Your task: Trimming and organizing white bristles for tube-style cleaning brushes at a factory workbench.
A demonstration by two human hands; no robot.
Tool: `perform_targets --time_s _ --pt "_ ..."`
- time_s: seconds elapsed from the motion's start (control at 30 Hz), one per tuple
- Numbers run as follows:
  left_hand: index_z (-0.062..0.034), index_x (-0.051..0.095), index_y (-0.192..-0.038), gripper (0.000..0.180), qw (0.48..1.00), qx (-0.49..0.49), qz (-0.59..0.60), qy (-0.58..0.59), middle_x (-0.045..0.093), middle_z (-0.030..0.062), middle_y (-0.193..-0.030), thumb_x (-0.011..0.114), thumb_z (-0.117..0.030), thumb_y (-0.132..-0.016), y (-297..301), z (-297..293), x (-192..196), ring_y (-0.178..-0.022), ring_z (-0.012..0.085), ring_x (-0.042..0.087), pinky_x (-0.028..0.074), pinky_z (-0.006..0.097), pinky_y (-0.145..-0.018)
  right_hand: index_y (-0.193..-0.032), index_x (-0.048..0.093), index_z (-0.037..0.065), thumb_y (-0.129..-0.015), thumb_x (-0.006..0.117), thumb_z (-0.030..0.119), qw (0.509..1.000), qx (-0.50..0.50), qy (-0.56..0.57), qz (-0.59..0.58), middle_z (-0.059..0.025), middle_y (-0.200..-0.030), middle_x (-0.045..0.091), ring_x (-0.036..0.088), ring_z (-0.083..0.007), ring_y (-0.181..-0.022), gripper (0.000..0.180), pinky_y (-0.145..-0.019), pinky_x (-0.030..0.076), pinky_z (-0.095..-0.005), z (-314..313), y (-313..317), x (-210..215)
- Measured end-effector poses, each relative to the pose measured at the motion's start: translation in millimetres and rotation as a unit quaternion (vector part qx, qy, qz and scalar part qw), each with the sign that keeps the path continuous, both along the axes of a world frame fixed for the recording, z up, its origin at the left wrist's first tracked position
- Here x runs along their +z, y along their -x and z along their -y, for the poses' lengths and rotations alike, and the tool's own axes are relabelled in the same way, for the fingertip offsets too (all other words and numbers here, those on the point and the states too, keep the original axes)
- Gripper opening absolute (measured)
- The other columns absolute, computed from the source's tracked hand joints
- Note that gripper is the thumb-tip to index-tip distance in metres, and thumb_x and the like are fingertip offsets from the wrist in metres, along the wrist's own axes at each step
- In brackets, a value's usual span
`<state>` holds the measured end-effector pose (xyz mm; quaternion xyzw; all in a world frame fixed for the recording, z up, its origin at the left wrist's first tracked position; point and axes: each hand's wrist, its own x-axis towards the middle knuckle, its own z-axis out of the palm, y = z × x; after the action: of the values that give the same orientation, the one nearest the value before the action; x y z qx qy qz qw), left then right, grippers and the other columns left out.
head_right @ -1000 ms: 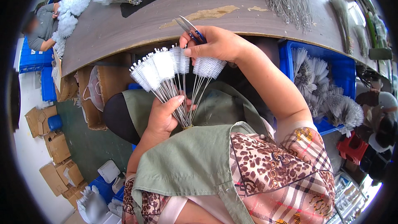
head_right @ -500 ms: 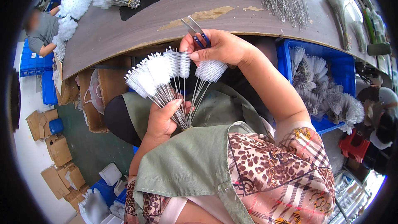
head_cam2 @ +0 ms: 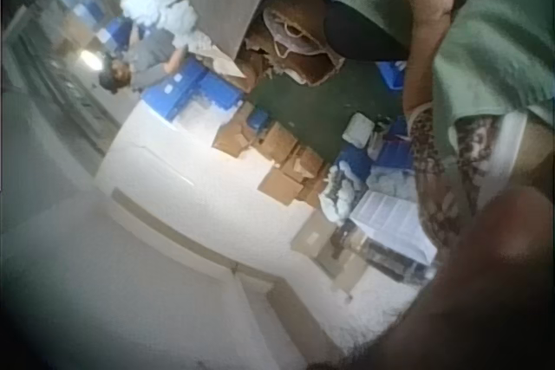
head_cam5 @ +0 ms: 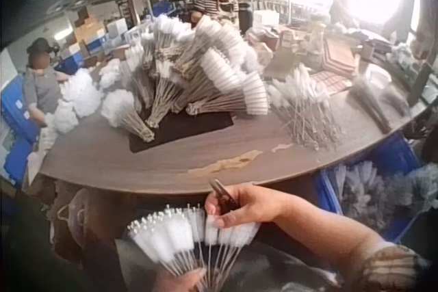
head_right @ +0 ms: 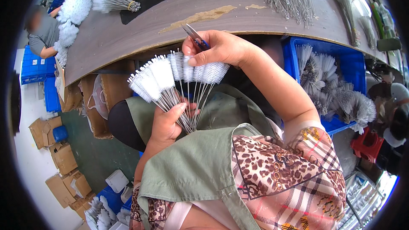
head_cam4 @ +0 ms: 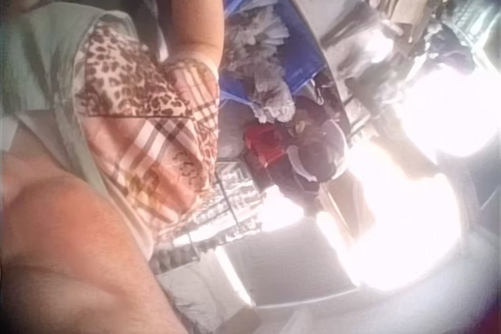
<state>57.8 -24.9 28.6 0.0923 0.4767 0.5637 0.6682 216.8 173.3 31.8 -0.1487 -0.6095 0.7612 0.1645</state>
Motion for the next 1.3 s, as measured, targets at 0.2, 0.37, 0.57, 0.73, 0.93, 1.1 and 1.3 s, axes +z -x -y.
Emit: perform_targets --time_s 0.2,0.37,0.57,0.73,0.93,1.1,1.3 --pt "-0.0031 0.049 -0.105 0.03 1.0 0.008 -0.03 -0.001 0.056 0.0103 -0.091 0.06 0.0 -0.078 -0.3 4.4 -4.6 -0.082 0.0254 0.061 0.053 0.044 -0.074 -0.105 0.057 0.003 -0.07 0.079 0.012 0.998 -0.033 -0.043 -0.04 -0.0018 -0.088 0.058 0.054 -0.0109 -0.084 0.043 -0.08 0.044 -0.0261 3.2 -1.7 -5.9" --pt "-0.0033 0.048 -0.106 0.032 0.999 0.018 -0.05 0.005 0.056 0.0098 -0.091 0.061 -0.001 -0.077 -3.9 3.4 1.9 -0.08 0.0246 0.06 0.052 0.043 -0.073 -0.106 0.056 0.002 -0.071 0.078 0.007 0.998 -0.042 -0.025 -0.041 -0.0022 -0.088 0.058 0.055 -0.0107 -0.086 0.042 -0.078 0.046 -0.0251 6.8 -4.7 -2.7" --pt "0.0023 0.053 -0.097 0.017 0.998 0.038 -0.043 -0.024 0.057 0.0098 -0.088 0.058 0.004 -0.081 -7.2 3.3 5.7 -0.079 0.0222 0.062 0.055 0.039 -0.073 -0.103 0.058 0.0 -0.081 0.071 0.014 0.996 -0.067 0.014 -0.052 -0.0013 -0.086 0.06 0.056 -0.0089 -0.08 0.029 -0.074 0.046 -0.0236 11.1 -4.7 1.1" --pt "0.002 0.052 -0.097 0.016 0.997 0.046 -0.056 -0.012 0.057 0.0097 -0.088 0.057 0.004 -0.081 -9.3 2.6 7.4 -0.08 0.0225 0.062 0.055 0.039 -0.074 -0.094 0.058 0.0 -0.087 0.063 0.014 0.99 -0.113 -0.083 0.03 -0.0005 -0.078 0.056 0.054 -0.0085 -0.068 0.017 -0.064 0.046 -0.0232 13.5 -2.8 7.1" --pt "0.0027 0.054 -0.095 0.014 0.996 0.019 -0.082 -0.011 0.059 0.0099 -0.087 0.057 0.003 -0.082 -10.2 0.1 6.3 -0.079 0.0224 0.063 0.054 0.037 -0.073 -0.088 0.054 0.003 -0.094 0.052 0.028 0.971 -0.186 -0.15 -0.016 -0.0039 -0.077 0.058 0.057 -0.0103 -0.064 0.026 -0.06 0.046 -0.0273 7.2 1.6 1.3" --pt "0.0011 0.051 -0.101 0.022 0.994 -0.03 -0.101 0.009 0.057 0.0104 -0.088 0.057 0.0 -0.08 -10.5 -3.2 3.4 -0.077 0.0228 0.061 0.054 0.041 -0.072 -0.102 0.051 0.005 -0.096 0.047 0.034 0.965 -0.183 -0.15 0.113 -0.002 -0.084 0.053 0.051 -0.0082 -0.074 0.03 -0.068 0.044 -0.0255 -8.7 17.1 31.7" --pt "0.0017 0.052 -0.101 0.021 0.997 -0.022 -0.076 -0.005 0.058 0.012 -0.087 0.056 0.001 -0.081 -6.9 -8.0 2.7 -0.078 0.0228 0.062 0.055 0.04 -0.071 -0.089 0.062 0.007 -0.078 0.072 0.035 0.981 -0.05 -0.176 0.056 0.0003 -0.073 0.057 0.052 -0.0095 -0.072 0.031 -0.067 0.043 -0.0267 -13.4 17.6 10.0"
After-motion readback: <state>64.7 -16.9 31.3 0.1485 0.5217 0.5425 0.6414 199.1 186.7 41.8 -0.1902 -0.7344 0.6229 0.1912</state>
